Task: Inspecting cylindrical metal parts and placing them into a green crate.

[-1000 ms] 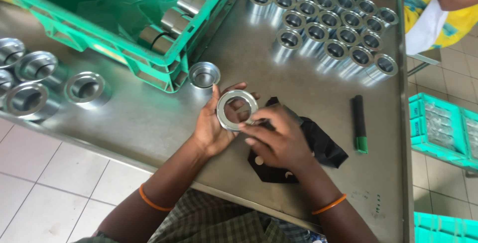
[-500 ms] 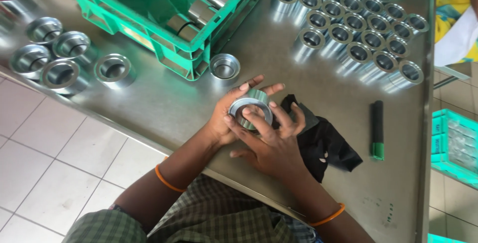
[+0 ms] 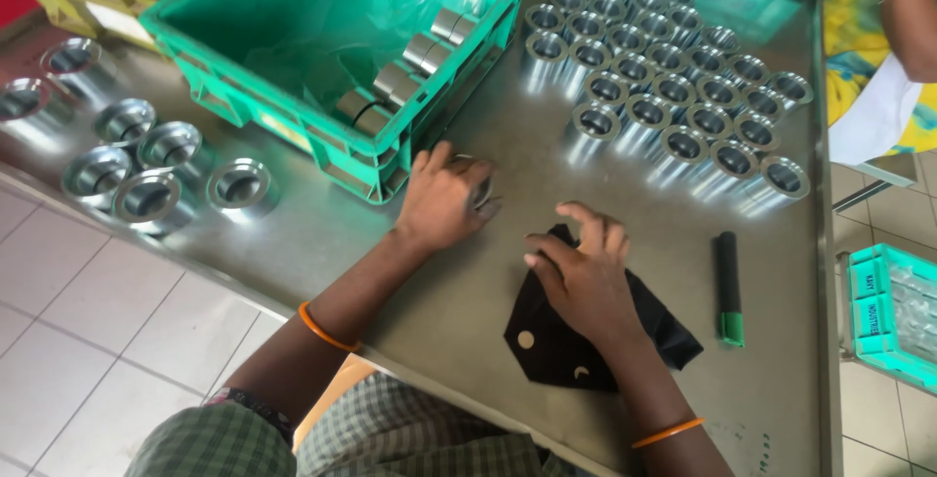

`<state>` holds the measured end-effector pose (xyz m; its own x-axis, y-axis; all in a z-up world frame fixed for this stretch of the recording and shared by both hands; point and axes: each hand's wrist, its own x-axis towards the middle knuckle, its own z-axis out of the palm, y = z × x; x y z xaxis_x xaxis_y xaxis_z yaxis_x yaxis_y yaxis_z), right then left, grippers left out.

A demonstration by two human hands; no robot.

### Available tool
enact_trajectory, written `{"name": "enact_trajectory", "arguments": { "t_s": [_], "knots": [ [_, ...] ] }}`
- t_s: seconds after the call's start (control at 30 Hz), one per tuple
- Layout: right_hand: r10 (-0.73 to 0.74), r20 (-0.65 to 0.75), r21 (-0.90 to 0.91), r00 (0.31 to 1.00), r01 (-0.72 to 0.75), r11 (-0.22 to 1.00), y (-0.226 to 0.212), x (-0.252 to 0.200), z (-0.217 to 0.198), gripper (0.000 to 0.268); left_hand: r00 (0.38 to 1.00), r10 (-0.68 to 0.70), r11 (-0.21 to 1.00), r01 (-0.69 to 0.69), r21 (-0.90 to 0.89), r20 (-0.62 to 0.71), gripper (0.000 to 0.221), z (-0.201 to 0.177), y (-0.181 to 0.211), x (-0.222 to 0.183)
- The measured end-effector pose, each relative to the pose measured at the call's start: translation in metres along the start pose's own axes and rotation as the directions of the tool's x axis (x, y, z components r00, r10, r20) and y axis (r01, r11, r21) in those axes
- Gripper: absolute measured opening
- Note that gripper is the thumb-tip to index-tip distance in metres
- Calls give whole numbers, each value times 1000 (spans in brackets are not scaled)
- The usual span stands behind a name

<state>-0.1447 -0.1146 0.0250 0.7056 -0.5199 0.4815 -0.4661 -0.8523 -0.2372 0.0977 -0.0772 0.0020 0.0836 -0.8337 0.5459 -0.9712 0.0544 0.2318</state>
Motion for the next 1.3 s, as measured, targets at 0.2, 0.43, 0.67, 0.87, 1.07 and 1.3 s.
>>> {"name": "enact_trajectory", "arguments": {
  "t_s": [0.2,0.43,0.67,0.87,1.07,1.3],
  "knots": [
    [17,148,-31,989,-13,999,-1,0,1,27,994,88,983,-97,156,66,45,6,-14,3],
    [90,320,-10,943,-91,996,1,5,-1,34,989,-137,909,101,405,62,52,18,6,1],
    [112,400,4,909,-124,992,11,0,10,36,852,-270,937,126,326,447,73,7,-3,21],
    [107,392,31,914,-129,991,15,-1,15,41,728,-473,679,660,-321,496,70,-11,-7,29],
    [133,472,64,872,-184,981,17,6,11,41,660,-418,156,729,-666,624,84,-101,23,93],
    [123,485,111,866,-201,973,27,1,22,41,924,-346,605,352,-714,162,51,-48,-110,242]
  ]
}}
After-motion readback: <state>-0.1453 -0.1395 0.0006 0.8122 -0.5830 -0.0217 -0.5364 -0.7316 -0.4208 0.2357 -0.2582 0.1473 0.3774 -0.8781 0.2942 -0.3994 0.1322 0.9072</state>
